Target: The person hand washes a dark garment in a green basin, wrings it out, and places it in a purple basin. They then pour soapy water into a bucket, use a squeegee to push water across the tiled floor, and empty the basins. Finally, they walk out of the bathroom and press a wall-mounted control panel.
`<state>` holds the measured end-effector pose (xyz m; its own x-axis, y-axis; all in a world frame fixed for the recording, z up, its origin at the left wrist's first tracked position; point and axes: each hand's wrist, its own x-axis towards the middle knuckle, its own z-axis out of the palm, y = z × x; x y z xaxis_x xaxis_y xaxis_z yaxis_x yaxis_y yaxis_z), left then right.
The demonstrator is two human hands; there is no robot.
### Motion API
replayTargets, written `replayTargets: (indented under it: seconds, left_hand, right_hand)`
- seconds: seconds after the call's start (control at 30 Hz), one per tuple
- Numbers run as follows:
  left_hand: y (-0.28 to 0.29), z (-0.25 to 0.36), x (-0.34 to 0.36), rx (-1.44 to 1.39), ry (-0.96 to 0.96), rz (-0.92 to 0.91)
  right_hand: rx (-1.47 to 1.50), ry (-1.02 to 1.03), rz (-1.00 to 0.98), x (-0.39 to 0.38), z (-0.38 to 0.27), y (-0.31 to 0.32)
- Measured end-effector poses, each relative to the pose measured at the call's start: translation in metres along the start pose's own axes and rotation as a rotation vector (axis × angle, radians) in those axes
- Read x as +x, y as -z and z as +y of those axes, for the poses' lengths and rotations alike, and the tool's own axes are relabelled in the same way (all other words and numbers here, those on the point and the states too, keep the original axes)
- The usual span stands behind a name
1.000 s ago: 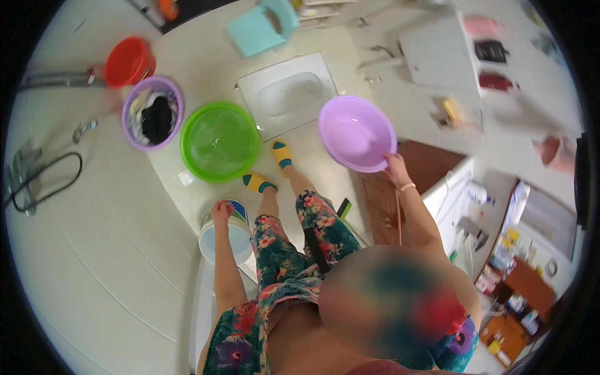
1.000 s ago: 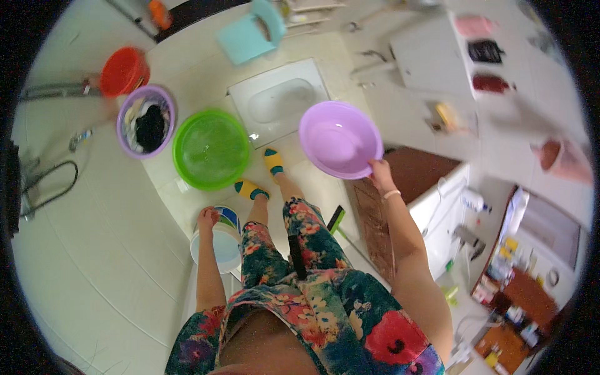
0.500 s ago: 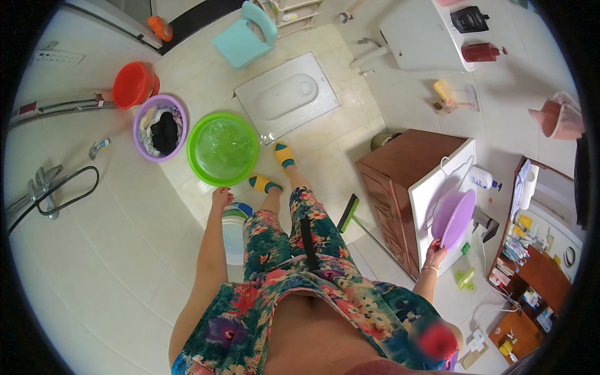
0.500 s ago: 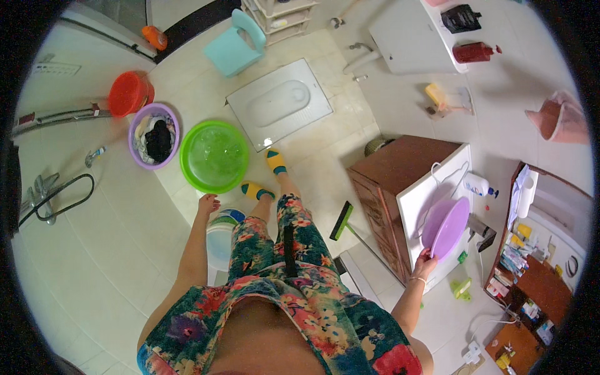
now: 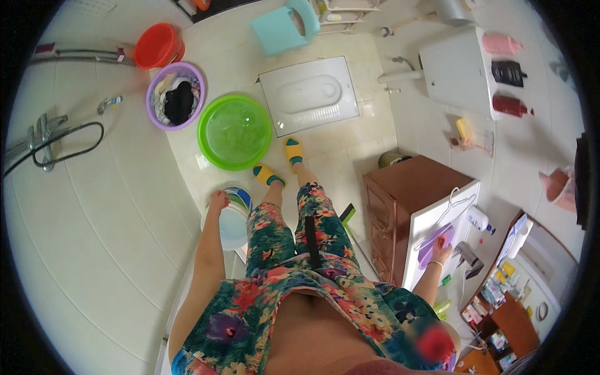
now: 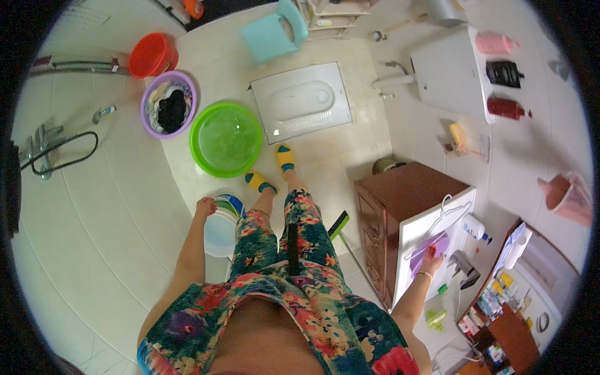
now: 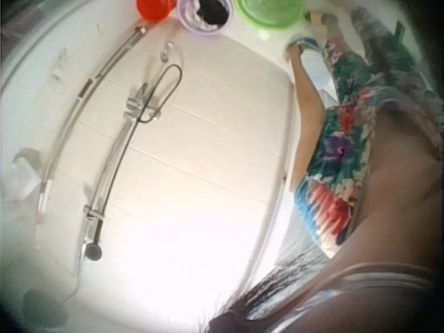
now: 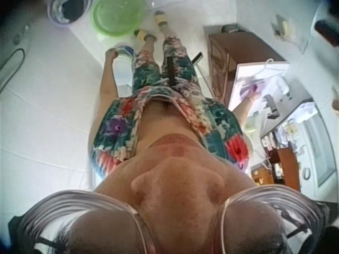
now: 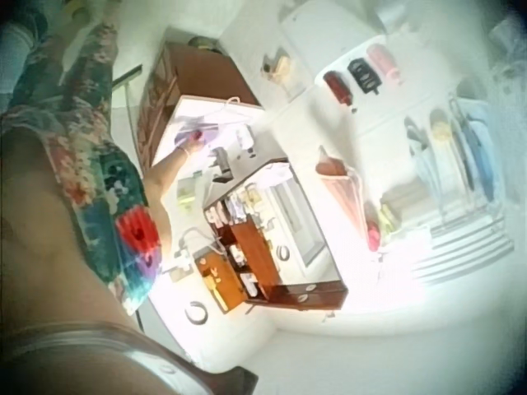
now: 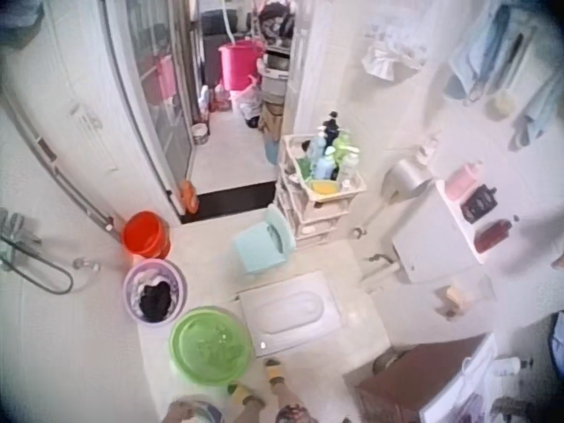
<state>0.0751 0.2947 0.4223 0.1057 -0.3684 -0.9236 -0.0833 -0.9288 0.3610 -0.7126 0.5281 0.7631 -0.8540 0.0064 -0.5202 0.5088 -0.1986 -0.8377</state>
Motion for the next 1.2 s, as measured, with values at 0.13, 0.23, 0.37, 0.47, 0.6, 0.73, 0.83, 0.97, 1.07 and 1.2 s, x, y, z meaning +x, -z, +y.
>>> replayTargets:
  seconds: [0.13,0.23,0.37,0.47,0.6,0.73,0.83,0.97,1.07,1.2]
  left_hand:
    - [0.015,-0.026,-0.002,-0.082,0.066,0.078]
    - [0.02,-0.036,0.023,-0.104,0.025,0.032]
    - [0.019,-0.052,0.083,-0.192,-0.034,0.056]
    - [0.016,-0.065,0.124,-0.426,-0.007,-0.001]
    - [0.008,-0.061,0.145,-0.275,0.018,0.045]
    - [0.006,-0.055,0.163,-0.295,-0.03,0.014]
    - [-0.002,-0.051,0.185,-0.311,-0.046,0.015]
    - [-0.001,-0.064,0.236,-0.071,-0.06,0.083]
    - [-0.007,-0.094,0.309,0.209,-0.21,0.373]
    - [0.009,-0.088,0.368,0.255,-0.184,0.712]
  right_hand:
    - [-0.385,-0.128,-0.582,-0.059,0.093,-0.163]
    - [-0.717,-0.193,-0.828,-0.127,0.198,-0.27]
    - [-1.309,-0.281,-1.145,-0.197,0.36,-0.37]
    - [-1.55,-0.277,-1.389,-0.172,0.449,-0.378]
    - [-1.95,-0.031,-1.375,-0.141,0.497,-0.347]
    - [-2.111,-0.143,-1.352,-0.129,0.516,-0.335]
    - [-2.207,-0.094,-1.328,-0.13,0.549,-0.343]
    - [-2.327,0.134,-1.509,-0.093,0.661,-0.354]
    - [-2.061,0.688,-1.793,-0.044,0.771,-0.379]
    - [-1.888,0.79,-1.796,-0.087,0.904,-0.403]
